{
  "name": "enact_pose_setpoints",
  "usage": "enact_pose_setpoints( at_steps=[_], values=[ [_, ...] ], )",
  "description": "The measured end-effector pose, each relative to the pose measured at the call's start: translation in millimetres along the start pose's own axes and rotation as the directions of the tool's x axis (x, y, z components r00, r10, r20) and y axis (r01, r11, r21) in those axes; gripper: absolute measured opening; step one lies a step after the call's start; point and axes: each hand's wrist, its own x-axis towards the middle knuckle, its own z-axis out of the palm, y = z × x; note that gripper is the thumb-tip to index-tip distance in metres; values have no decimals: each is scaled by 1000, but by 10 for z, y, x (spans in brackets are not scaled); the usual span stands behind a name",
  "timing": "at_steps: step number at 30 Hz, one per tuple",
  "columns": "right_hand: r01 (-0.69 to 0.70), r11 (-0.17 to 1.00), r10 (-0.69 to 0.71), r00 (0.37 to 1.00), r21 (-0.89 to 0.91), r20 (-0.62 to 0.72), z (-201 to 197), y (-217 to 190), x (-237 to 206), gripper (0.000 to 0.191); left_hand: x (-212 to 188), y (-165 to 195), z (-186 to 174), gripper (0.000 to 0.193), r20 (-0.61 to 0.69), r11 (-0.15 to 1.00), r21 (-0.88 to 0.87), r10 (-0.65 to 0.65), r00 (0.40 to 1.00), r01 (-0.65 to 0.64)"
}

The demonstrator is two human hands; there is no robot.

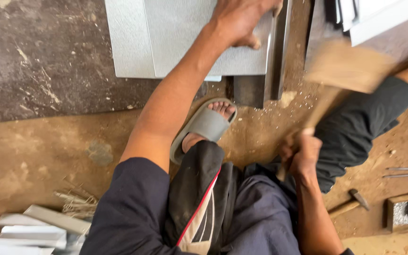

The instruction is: The person places rectangular metal sheets into a metal bending jig and uses a wooden mallet to strike the edge, creating a fold. The person repeats this process for multiple sheets, stacking the finished pieces to the side.

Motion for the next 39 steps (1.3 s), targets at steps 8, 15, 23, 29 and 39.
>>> enact_pose_setpoints(
  at_steps=[8,15,23,29,39],
  values=[
    [-83,992,86,996,91,-30,-211,16,69,46,41,0,-132,86,52,999,-12,-32,998,32],
    [-129,988,130,992,-86,-2,96,-358,811,51,-5,210,-429,102,124,986,59,-160,979,153],
    [139,794,-283,946,-592,-157,711,-1183,1365,48,-4,240,-418,107,114,983,30,-184,976,182],
    [766,435,-854,517,-473,52,873,-1515,1229,35,-23,248,-483,85,170,983,41,-183,968,178],
    [602,275,-799,576,-750,170,753,-1487,1147,42,-35,247,-472,101,145,984,-10,-177,974,180]
  ],
)
